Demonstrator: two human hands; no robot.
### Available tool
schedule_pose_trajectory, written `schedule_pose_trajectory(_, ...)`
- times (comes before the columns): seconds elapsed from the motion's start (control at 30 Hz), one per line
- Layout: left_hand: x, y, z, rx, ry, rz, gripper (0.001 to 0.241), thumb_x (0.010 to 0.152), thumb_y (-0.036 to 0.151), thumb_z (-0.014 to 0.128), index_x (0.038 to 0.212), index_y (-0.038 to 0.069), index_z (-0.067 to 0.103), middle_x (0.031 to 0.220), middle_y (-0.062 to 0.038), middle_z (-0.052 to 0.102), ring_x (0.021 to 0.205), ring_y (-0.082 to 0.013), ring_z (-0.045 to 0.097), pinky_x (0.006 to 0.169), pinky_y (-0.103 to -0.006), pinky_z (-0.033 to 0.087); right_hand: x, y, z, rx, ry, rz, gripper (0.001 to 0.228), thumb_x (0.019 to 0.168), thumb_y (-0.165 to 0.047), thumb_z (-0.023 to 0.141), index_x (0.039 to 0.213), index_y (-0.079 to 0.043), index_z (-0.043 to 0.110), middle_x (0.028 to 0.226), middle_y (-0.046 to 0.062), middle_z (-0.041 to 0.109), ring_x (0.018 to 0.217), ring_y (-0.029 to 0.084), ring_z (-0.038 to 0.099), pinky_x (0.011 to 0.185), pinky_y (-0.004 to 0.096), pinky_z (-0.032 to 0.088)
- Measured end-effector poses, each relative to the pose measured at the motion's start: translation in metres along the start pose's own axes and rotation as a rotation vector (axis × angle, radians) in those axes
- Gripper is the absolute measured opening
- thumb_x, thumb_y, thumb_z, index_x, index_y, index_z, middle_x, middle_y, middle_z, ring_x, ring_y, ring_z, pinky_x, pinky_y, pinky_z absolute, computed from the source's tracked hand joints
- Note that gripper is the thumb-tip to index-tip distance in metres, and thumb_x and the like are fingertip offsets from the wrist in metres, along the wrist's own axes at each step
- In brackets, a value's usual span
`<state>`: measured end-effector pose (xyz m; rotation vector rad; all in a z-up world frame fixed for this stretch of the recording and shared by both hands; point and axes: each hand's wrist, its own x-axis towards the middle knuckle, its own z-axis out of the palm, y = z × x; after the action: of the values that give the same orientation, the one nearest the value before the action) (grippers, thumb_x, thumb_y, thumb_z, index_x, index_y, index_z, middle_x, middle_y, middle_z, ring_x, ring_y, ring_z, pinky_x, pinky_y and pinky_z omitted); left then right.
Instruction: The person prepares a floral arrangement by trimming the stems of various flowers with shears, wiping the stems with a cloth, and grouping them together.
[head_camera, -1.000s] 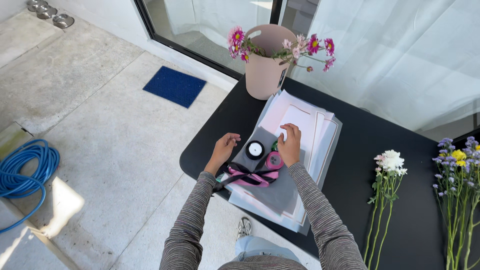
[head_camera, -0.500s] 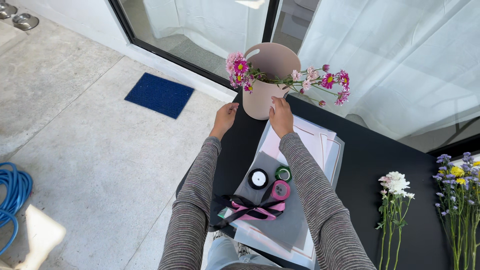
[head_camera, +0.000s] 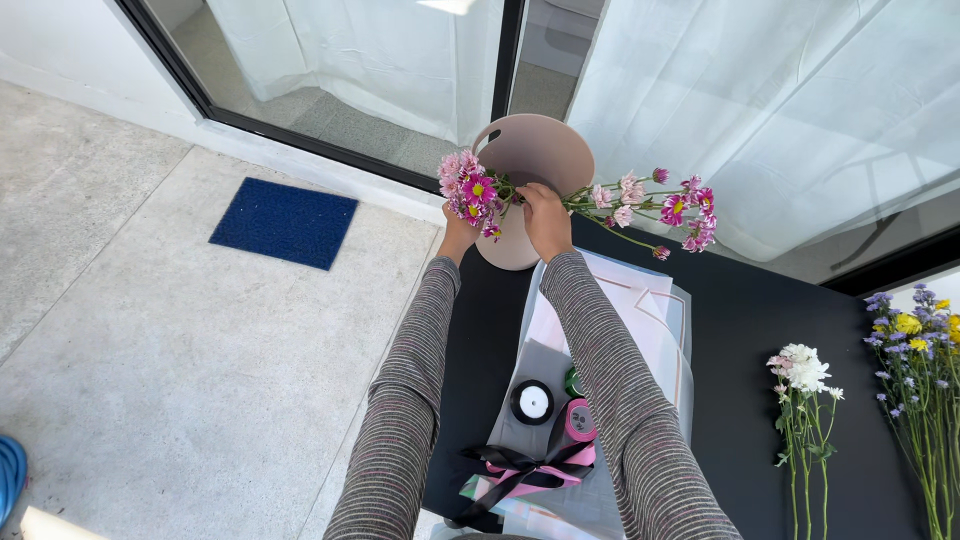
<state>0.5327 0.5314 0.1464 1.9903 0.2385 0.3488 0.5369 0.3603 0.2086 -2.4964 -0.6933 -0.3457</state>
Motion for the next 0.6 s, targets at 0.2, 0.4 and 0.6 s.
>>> schedule_pose_trajectory(0.2,0.069,-0.057,0.041,-0.422,0.033,-0.111,0.049,0.076,0.031,0.085,0.114,0.004,0.069,0.113,-0.027,0.071,0.117,-0.0476,0.063,0.106,-0.0518,0.042,0.004,-0.015,-0.022,-0.015,-0.051,-0.050,0.046,0.102,0.003,0.057,0.146,-0.006,0.047,0.127,0.022,0.062,0.120,0.039,0.063,0.089,0.050,0.062)
schedule_pose_trajectory(0.4,0.033,0.001,-0.007,-0.304,0.126,0.257,0.049,0.085,0.019,0.078,0.125,-0.005,0.064,0.123,-0.034,0.065,0.124,-0.0521,0.057,0.111,-0.0560,0.042,0.016,0.033,0.015,-0.121,-0.046,-0.042,0.031,0.100,-0.006,0.064,0.130,-0.013,0.062,0.117,0.011,0.070,0.111,0.028,0.068,0.085,0.037,0.062)
schedule_pose_trajectory(0.6,0.047,0.028,-0.054,-0.800,0.217,-0.031,0.050,0.093,0.018,0.077,0.119,-0.019,0.056,0.108,-0.029,0.055,0.103,-0.0412,0.071,0.089,-0.0511,0.062,0.006,0.030,-0.012,0.028,0.073,-0.037,0.022,0.100,0.001,0.060,0.120,-0.007,0.064,0.101,0.017,0.066,0.098,0.037,0.071,0.078,0.040,0.062)
